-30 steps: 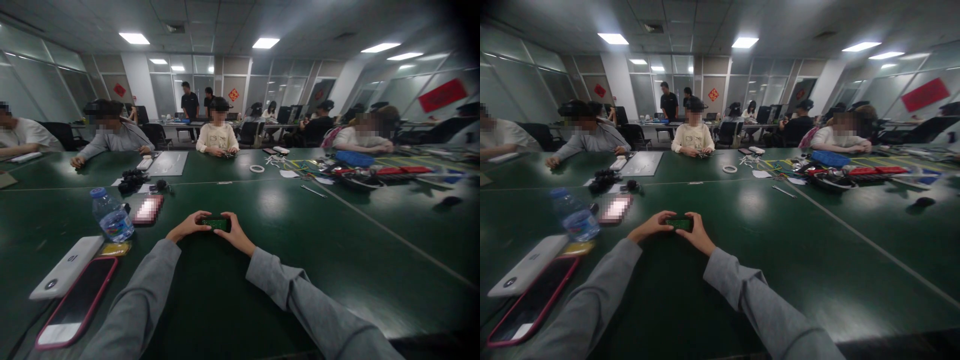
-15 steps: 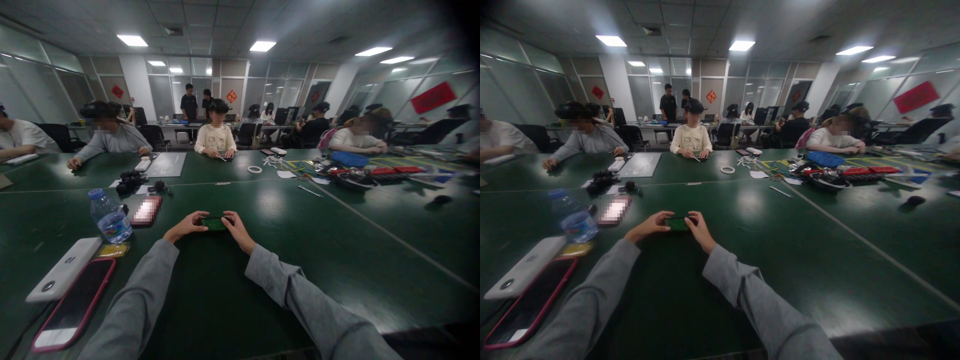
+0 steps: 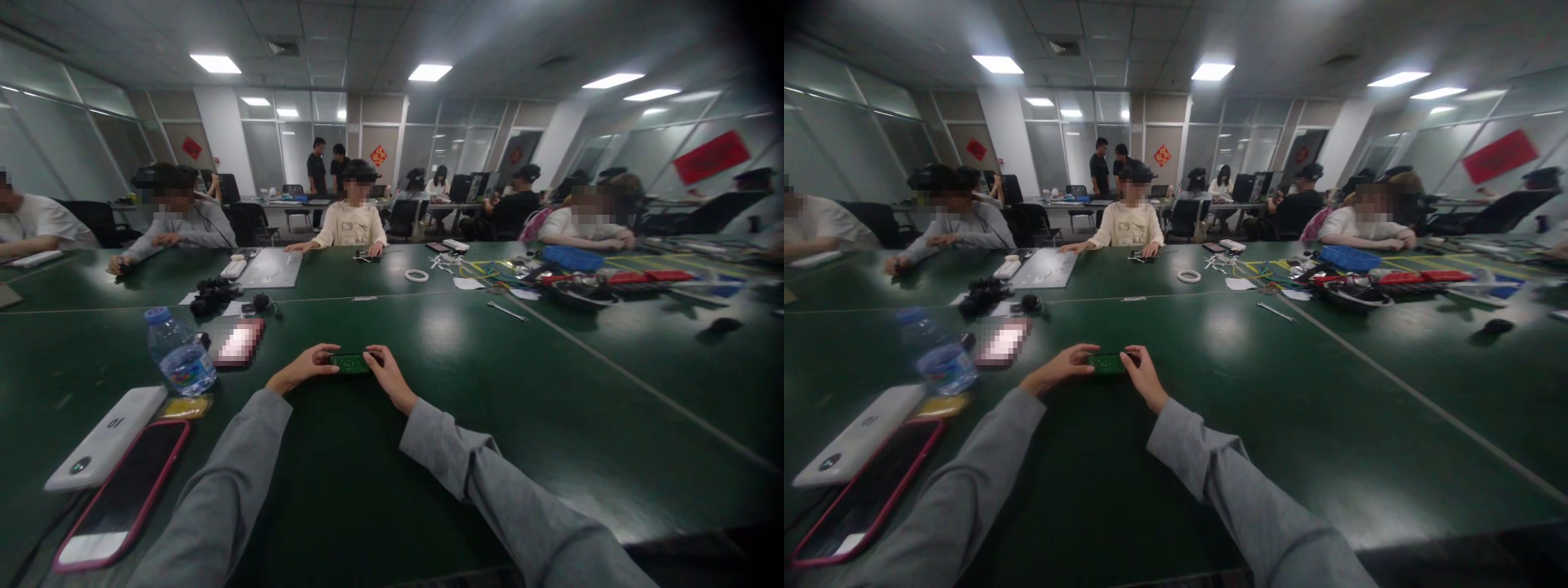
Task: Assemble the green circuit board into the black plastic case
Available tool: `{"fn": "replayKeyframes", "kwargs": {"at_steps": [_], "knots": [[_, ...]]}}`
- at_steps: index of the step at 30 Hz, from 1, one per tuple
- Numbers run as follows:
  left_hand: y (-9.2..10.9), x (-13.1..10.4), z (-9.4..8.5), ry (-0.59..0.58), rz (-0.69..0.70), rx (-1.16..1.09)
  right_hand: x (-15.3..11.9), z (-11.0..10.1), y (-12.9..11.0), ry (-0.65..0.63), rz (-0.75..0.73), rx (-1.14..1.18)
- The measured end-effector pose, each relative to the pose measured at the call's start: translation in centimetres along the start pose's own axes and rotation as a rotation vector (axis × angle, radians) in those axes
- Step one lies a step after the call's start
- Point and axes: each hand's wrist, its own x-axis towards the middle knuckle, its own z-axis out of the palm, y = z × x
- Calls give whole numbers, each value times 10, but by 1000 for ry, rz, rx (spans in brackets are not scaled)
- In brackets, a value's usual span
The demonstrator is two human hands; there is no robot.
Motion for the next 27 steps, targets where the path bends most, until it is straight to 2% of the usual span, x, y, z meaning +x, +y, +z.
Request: {"fn": "replayKeyframes", "kwargs": {"at_steps": [6, 13, 17, 22, 27], "knots": [[-3, 3, -1, 37, -34, -27, -3, 1, -4, -36, -57, -85], [3, -3, 4, 57, -5, -36, -5, 1, -5, -78, -207, -236], [5, -4, 7, 63, 17, -35, -5, 0, 0, -92, -235, -259], [-2, -1, 8, 64, 53, -47, -3, 2, 8, -51, -266, -229], [-8, 1, 7, 71, 92, -44, -3, 2, 11, -72, -235, -210]]}}
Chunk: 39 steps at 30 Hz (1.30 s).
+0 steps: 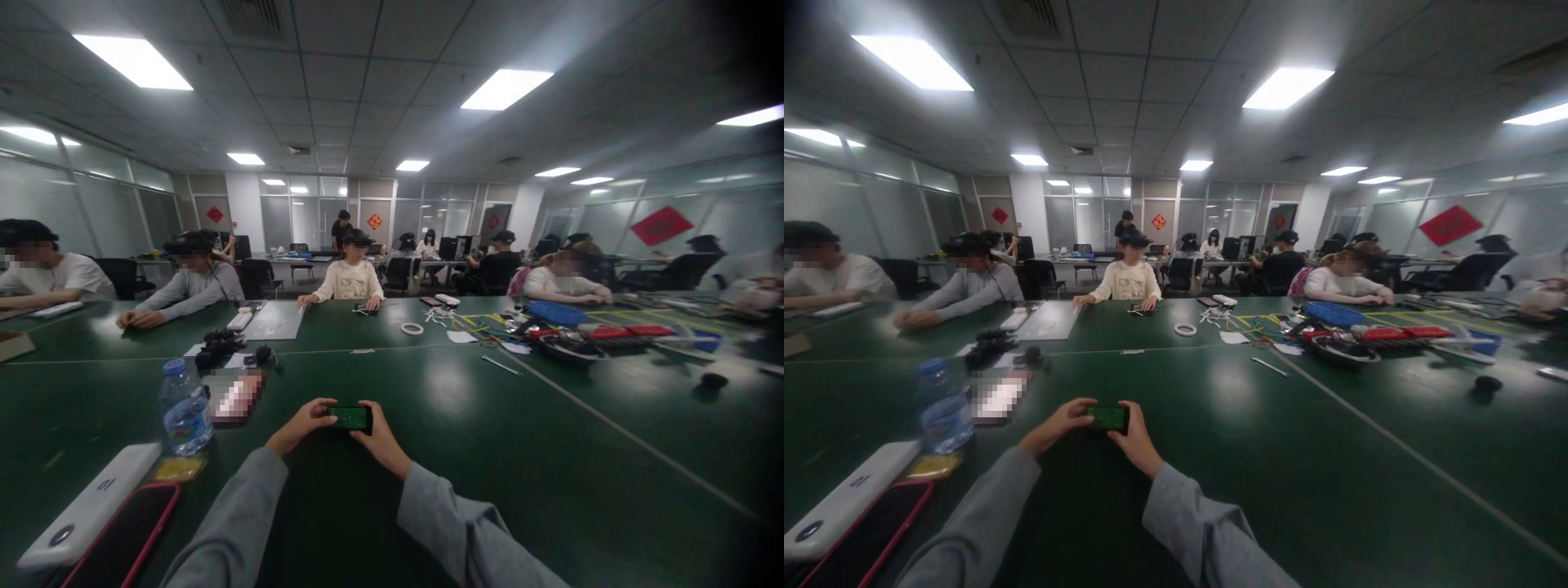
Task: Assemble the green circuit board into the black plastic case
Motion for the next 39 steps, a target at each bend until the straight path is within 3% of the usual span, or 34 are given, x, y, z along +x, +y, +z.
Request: {"fn": "replayKeyframes", "kwargs": {"at_steps": [23, 33, 39], "knots": [[2, 0, 3, 15, 12, 39, -3, -5, -23, -2, 72, -56], [-2, 5, 8, 149, 45, 78, -3, 0, -17, 18, 140, -66], [-16, 12, 3, 156, 99, 112, -2, 2, -17, 20, 156, -89]]}}
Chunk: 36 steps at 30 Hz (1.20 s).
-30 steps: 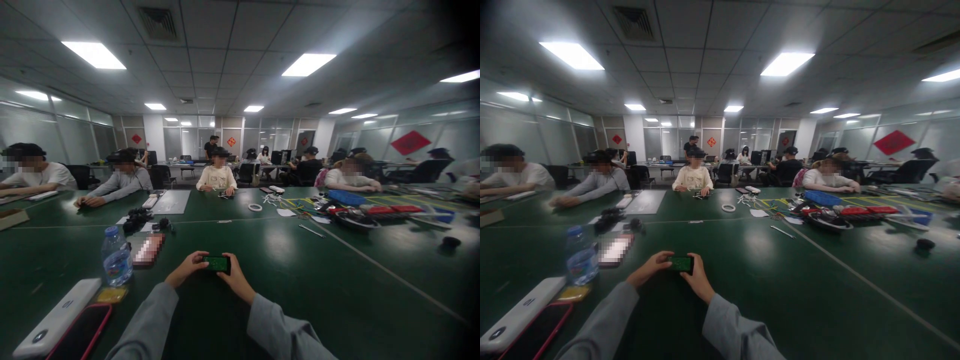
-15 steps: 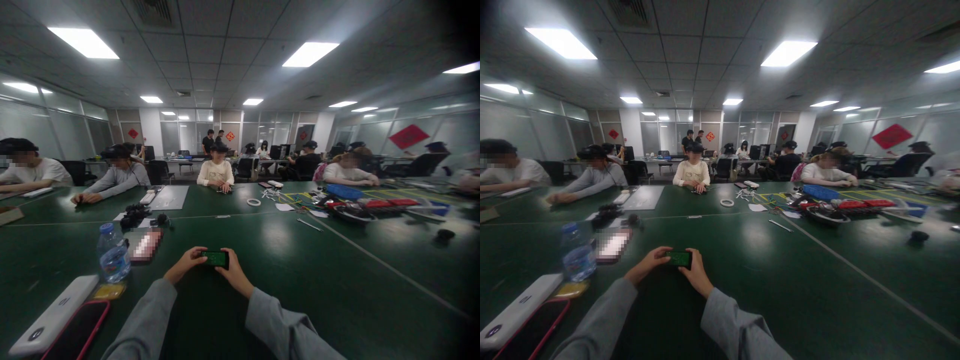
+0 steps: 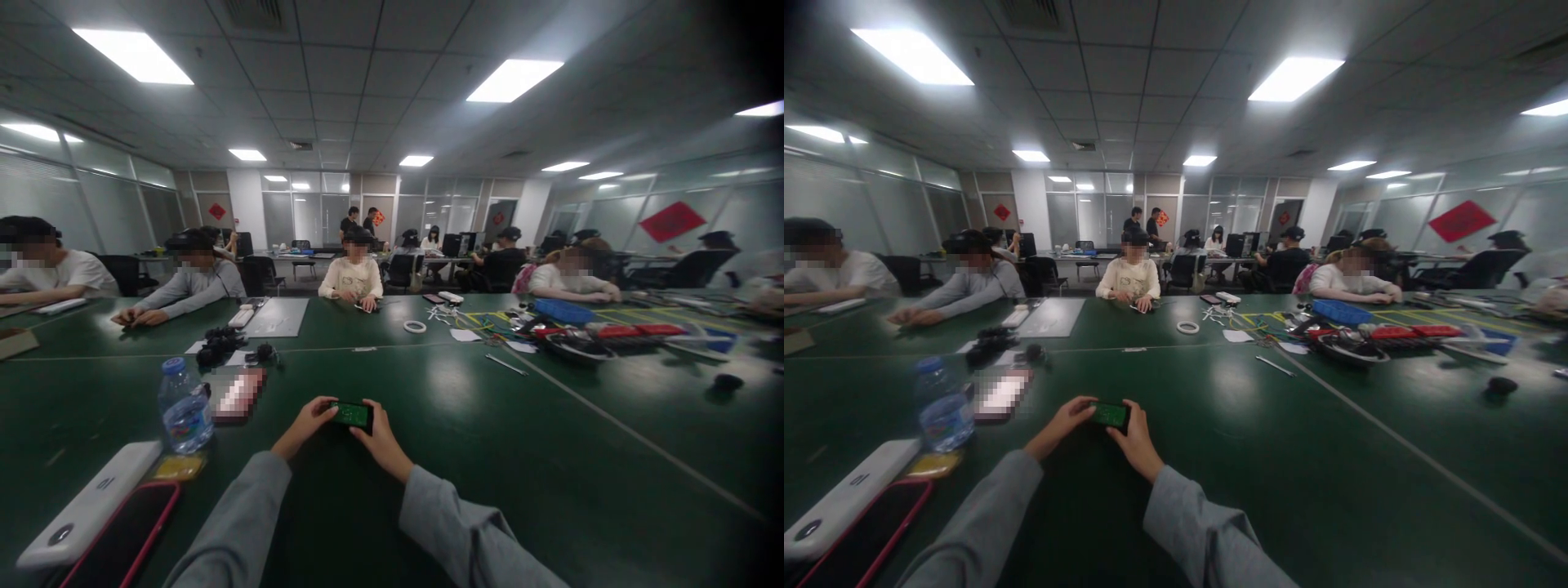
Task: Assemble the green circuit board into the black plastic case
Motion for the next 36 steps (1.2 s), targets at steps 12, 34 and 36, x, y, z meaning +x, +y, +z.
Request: {"fn": "replayKeyframes", "kwargs": {"at_steps": [12, 34, 36], "knots": [[-11, 2, 4, 68, 38, 60, 1, 2, 5, 5, -40, -36], [0, -6, 8, 62, 78, 74, 1, 0, 1, -7, 15, -130], [2, -6, 8, 57, 73, 98, 1, 0, 2, -15, 20, -120]]}}
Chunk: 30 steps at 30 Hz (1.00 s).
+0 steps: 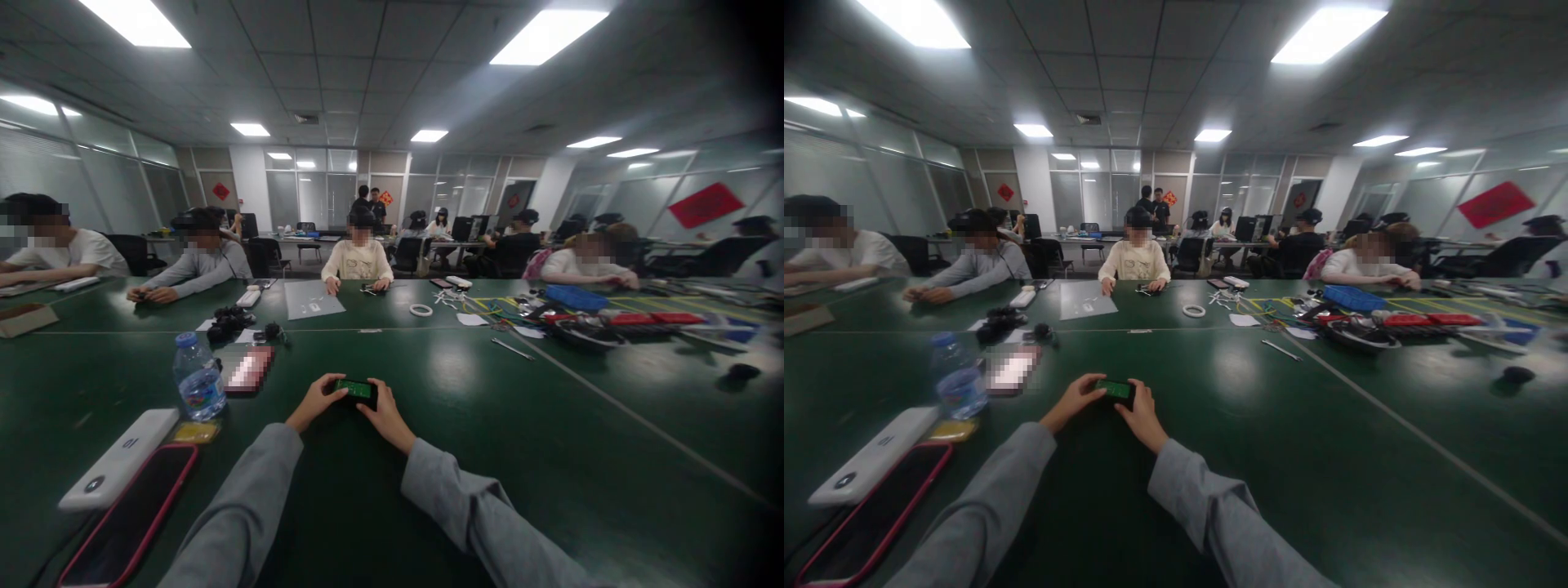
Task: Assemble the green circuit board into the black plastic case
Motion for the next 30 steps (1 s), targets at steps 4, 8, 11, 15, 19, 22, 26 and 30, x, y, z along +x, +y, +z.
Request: {"fn": "replayKeyframes", "kwargs": {"at_steps": [4, 8, 11, 15, 19, 22, 26, 30], "knots": [[2, -1, 0, 5, 3, 27, 0, 0, 1, -5, 2, -9], [3, -1, 1, 21, -8, 38, -1, -1, -1, -15, -18, -15], [0, 0, 1, 38, 7, 55, -1, -3, -3, -8, -21, -18], [-4, 1, 0, 84, 17, 61, -1, -4, -2, -46, -43, -40], [-3, 1, 1, 131, 47, 72, 0, -4, -2, -50, -104, -85], [-1, 0, 3, 157, 53, 74, -1, -5, -4, -27, -133, -118], [-1, -1, 5, 124, 69, 81, -3, -11, -9, 19, -174, -180], [-2, -1, 6, 111, 14, 62, -3, -16, -13, 41, -237, -134]]}}
